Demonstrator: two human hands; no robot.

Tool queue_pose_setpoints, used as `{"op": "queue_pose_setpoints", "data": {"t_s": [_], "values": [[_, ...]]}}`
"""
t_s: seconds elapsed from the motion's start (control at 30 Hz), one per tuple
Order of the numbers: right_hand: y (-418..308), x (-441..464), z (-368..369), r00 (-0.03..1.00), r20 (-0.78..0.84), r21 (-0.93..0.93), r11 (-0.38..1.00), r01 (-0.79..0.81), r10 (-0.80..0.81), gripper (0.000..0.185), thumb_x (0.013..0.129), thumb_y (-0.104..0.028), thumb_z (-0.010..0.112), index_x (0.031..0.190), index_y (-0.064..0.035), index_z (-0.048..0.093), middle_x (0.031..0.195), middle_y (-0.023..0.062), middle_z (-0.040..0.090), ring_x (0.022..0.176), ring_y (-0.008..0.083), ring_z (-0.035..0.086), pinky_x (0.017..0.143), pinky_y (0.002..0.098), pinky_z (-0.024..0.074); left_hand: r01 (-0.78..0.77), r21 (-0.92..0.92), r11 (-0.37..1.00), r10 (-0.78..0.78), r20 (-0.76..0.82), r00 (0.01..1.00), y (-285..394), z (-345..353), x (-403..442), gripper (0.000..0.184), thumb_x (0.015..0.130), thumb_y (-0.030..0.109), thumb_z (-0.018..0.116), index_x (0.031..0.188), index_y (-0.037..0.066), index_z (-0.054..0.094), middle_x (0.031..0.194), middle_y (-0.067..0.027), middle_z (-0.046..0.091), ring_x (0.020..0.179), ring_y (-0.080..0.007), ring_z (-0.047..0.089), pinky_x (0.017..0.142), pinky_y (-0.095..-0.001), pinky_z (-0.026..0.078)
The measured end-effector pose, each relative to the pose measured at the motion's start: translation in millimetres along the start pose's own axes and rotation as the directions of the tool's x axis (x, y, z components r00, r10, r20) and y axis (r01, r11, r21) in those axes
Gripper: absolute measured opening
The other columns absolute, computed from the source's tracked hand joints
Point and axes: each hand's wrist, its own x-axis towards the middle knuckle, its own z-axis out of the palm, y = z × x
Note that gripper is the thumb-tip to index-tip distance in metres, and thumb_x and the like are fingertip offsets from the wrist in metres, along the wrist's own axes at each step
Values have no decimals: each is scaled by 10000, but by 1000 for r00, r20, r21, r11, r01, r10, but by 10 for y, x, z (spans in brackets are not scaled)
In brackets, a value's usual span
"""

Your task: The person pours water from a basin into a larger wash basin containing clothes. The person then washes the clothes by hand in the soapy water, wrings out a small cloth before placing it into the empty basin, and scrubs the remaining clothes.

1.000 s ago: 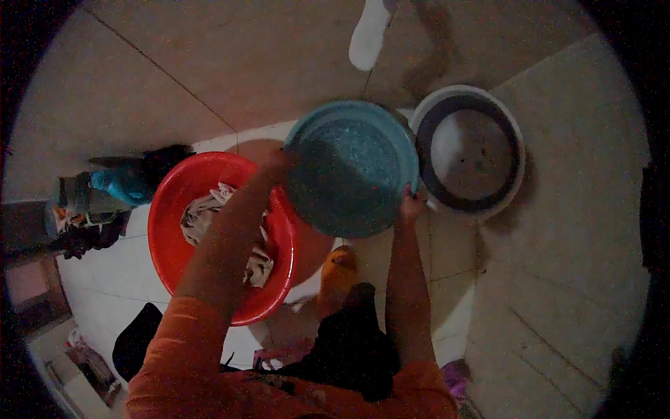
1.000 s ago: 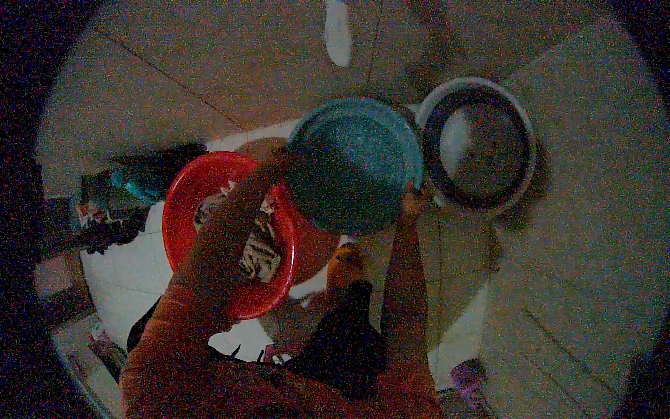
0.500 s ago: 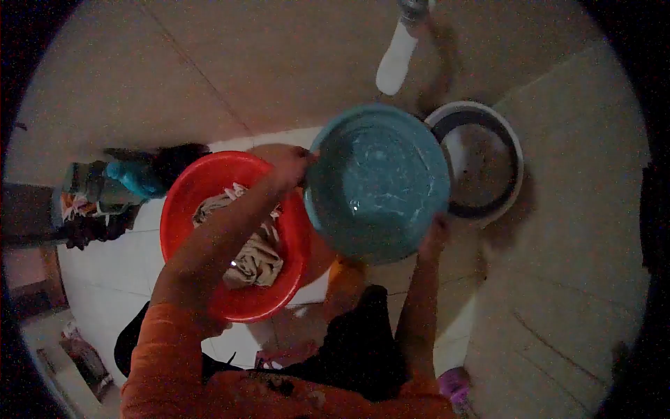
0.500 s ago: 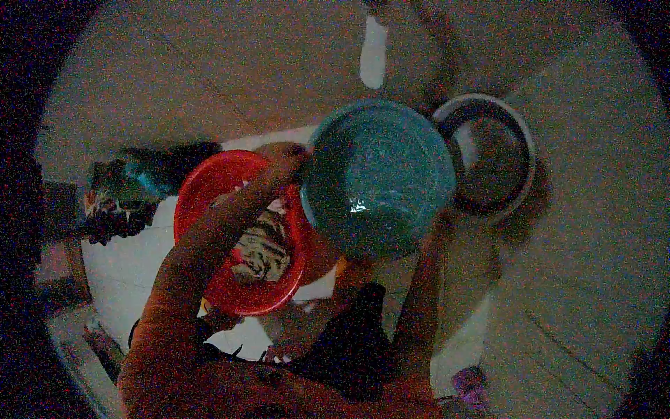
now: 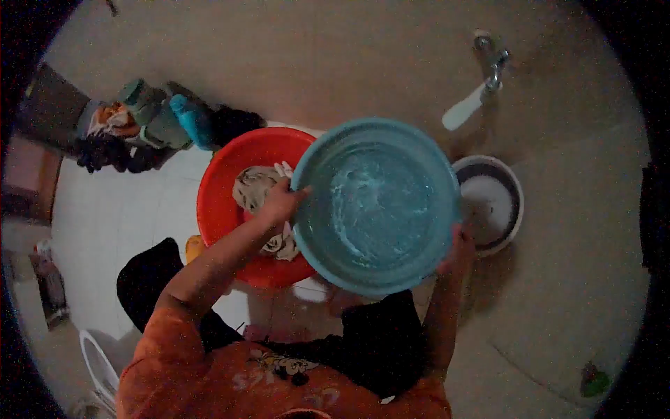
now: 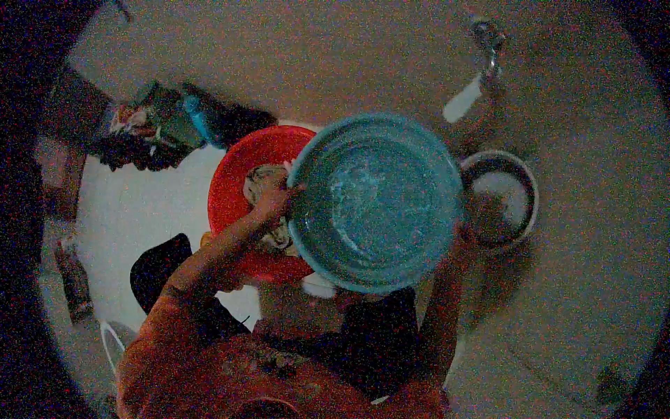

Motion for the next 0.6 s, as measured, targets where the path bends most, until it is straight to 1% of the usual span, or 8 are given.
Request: {"op": "queue_pose_setpoints", "data": {"t_s": [0.1,0.17,0.2,0.27,0.4,0.5,0.57,0.6], "values": [[418,517,-56,982,-11,-462,872,161,-187,416,771,-321,588,987,30,535,876,117,573,720,195,522,655,314,430,-112,-52,992,111,-22,994,-638,-303,273,335,810,153,551,1072,-30,454,929,-149,565,835,-221,555,696,-341,458],[541,762,-181,761,634,-122,954,274,-137,422,761,-331,590,986,22,542,893,122,570,751,194,521,684,300,425,-28,-89,996,17,-123,992,-892,-456,231,339,814,169,553,1068,-37,464,925,-144,570,810,-227,560,685,-345,458],[460,507,45,750,646,-122,951,283,-141,422,761,-331,590,986,22,542,893,122,570,751,194,521,684,300,425,-32,-100,994,19,-137,990,-932,-536,156,339,814,169,553,1068,-37,464,925,-144,570,810,-227,560,685,-345,458],[14,-275,854,957,183,93,973,212,-226,383,763,-304,586,945,31,545,858,98,571,737,182,506,673,299,417,-82,-111,990,69,-116,991,-912,-735,77,555,807,392,544,1140,-37,427,1015,-154,572,878,-252,578,724,-366,488],[-111,-413,1283,934,157,25,947,321,-321,369,768,-267,581,960,45,540,840,83,582,741,177,515,670,310,417,40,-91,995,-72,-381,922,-1030,-749,119,388,824,230,548,1057,-71,473,964,-169,565,813,-236,567,678,-350,459],[5,-296,1387,850,203,-339,779,527,-486,401,773,-255,580,990,78,528,850,100,595,759,192,538,690,320,422,133,-337,932,-261,-369,892,-1553,-817,403,373,830,220,524,1052,-76,479,959,-170,570,828,-239,568,676,-345,460],[-320,-461,1468,849,362,-501,688,526,-385,393,780,-244,569,1003,78,538,886,130,598,794,204,545,723,310,418,91,135,987,-39,-349,936,-1578,-849,458,387,821,207,514,1082,-75,469,971,-172,574,845,-237,565,691,-358,459],[-430,-597,1544,843,369,-506,677,535,-391,393,780,-244,569,1003,78,538,886,130,598,794,204,545,723,310,418,88,121,989,-40,-349,936,-1690,-831,543,387,821,207,514,1082,-75,469,971,-172,574,845,-237,565,691,-358,459]]}}
